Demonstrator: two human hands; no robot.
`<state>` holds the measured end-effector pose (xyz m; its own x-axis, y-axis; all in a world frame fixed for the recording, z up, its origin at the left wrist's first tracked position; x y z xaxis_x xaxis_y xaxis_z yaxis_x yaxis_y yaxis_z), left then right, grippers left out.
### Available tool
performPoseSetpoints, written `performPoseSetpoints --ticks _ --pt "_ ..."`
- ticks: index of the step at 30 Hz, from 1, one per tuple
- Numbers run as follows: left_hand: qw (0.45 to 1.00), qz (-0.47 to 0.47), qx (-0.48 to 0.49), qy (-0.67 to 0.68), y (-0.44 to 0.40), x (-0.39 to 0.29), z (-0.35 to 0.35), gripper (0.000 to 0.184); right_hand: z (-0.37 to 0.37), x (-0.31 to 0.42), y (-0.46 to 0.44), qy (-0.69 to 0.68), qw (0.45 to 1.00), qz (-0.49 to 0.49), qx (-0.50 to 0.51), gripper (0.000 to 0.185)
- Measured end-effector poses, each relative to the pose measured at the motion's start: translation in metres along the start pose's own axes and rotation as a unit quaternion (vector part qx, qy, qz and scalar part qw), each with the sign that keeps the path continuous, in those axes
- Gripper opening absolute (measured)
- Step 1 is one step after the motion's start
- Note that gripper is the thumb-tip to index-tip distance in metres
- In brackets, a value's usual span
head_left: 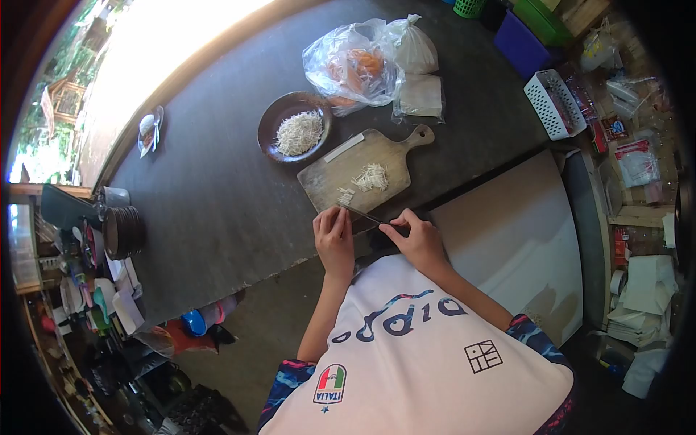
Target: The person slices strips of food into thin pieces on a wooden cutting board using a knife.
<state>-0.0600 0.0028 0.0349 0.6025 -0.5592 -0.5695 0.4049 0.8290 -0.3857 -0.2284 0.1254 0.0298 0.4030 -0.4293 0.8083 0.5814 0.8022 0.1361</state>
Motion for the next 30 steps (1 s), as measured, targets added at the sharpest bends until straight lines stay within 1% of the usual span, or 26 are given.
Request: performPoseSetpoints --ticks 3,9,12,18,21,24,27,30 --pt "1.000 -0.005 -0.005 0.005 -0.001 0.001 0.001 0.018 0.000 0.007 -0.001 0.008 1.000 0.007 -0.002 0.042" --pt "1.000 -0.001 -0.010 0.000 -0.001 0.000 0.002 0.018 0.001 0.001 0.000 -0.042 0.999 -0.017 0.030 0.042" --pt "1.000 -0.006 -0.004 -0.005 -0.002 -0.002 0.003 0.018 0.004 0.010 0.000 0.034 0.999 -0.002 -0.001 0.042" --pt "1.000 -0.001 0.002 -0.002 0.000 -0.001 0.003 0.020 0.002 0.003 0.000 -0.028 0.999 -0.012 0.028 0.041" --pt "1.000 -0.007 -0.006 -0.003 0.000 -0.001 0.003 0.020 0.002 0.001 0.000 -0.008 1.000 -0.014 0.010 0.040" --pt "1.000 0.005 -0.007 0.000 0.001 0.001 0.002 0.019 0.004 0.015 0.002 0.043 0.999 0.012 -0.005 0.040" --pt "1.000 0.007 0.000 0.002 0.002 0.003 0.000 0.019 0.003 0.003 -0.001 -0.028 0.999 -0.008 0.017 0.040" --pt "1.000 -0.002 -0.006 -0.001 0.001 0.000 0.002 0.018 -0.003 -0.010 0.000 -0.077 0.994 -0.056 0.054 0.041"
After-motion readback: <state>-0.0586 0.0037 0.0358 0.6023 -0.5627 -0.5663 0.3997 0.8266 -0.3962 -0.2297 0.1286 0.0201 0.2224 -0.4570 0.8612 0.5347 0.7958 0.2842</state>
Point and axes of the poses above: each hand's wrist, its own y-axis away from the middle knuckle, its own z-axis out of the back of the hand, x = y × z, the point moved 7 cm from there along -y, towards the middle knuckle, and after that the axes turned 5 degrees about -y, right-handed, at the moved point
